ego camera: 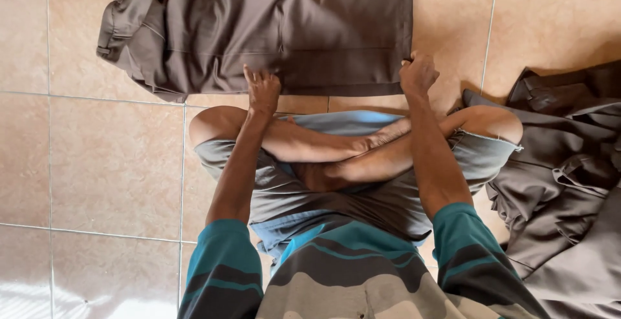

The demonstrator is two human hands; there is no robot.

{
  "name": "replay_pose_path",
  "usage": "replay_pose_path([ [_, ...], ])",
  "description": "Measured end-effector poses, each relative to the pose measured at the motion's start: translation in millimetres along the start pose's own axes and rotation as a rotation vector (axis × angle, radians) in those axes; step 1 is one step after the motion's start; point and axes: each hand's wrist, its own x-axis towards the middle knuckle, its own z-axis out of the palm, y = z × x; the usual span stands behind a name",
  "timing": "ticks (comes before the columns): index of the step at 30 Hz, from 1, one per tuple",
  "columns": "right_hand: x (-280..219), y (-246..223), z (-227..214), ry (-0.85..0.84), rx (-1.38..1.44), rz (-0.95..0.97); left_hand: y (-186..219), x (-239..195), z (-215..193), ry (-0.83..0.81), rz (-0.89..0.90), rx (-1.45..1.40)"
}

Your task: The person sits cross-legged on a tiled floor and folds two pairs of brown trousers by hand. They smooth the fabric, fold the legs together, and fold the garments into neat rectangles, placing the first pair aside before folding the second.

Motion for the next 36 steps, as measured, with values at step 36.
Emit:
replay_pose_path([
  [36,41,51,31,-0.243,0.424,0.308,2,3,-29,-0.771,0.003,-0.089],
])
